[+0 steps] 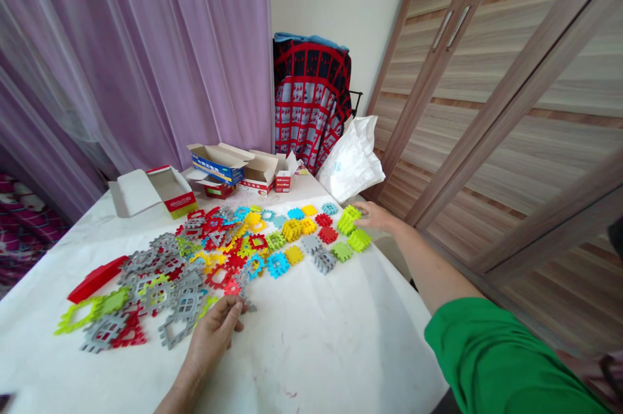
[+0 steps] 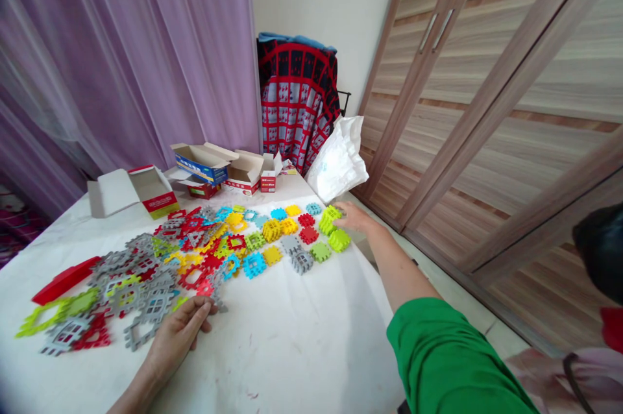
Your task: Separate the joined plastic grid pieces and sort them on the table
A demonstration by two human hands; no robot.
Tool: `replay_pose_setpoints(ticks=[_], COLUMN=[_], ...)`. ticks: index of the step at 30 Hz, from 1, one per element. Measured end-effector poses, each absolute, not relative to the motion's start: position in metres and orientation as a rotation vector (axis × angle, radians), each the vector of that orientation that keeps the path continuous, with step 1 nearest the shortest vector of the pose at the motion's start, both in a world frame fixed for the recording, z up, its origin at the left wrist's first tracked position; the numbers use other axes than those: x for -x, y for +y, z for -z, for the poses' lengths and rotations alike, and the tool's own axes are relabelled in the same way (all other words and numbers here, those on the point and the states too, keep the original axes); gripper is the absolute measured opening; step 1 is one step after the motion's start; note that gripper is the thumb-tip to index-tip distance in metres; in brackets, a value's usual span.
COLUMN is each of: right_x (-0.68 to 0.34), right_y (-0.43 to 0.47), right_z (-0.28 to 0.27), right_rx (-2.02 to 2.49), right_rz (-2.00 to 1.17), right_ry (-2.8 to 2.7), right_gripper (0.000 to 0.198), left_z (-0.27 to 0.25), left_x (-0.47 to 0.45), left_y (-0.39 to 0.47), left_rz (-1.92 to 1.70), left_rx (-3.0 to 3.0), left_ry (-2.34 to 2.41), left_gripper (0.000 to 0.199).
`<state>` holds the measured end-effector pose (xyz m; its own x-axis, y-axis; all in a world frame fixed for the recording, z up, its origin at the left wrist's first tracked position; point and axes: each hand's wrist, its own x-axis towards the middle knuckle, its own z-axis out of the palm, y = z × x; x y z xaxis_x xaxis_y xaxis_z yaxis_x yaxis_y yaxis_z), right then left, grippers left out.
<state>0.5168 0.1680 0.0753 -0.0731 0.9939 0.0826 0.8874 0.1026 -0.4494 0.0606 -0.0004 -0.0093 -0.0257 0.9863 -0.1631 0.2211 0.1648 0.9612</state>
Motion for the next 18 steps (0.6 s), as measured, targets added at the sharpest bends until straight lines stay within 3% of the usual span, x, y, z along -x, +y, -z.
replay_pose_setpoints(ticks=[11,18], right_x=[-0.509,-0.441], right_y=[0.156,0.121], right_z=[-0.086,-0.075], right_rx=[1.91,1.545], right_rz=[-0.404,-0.166], right_ry=[-1.982,-1.898], right_gripper=[0.071,0.042], left_z=[0.018,-0.004], left_x=[-0.058,-0.068], left_y=[0.0,-0.005], left_rz=[-0.957,-1.002], left_rx=[-1.229,-1.162], left_ry=[1.433,1.431], left_gripper=[0.049,0.041])
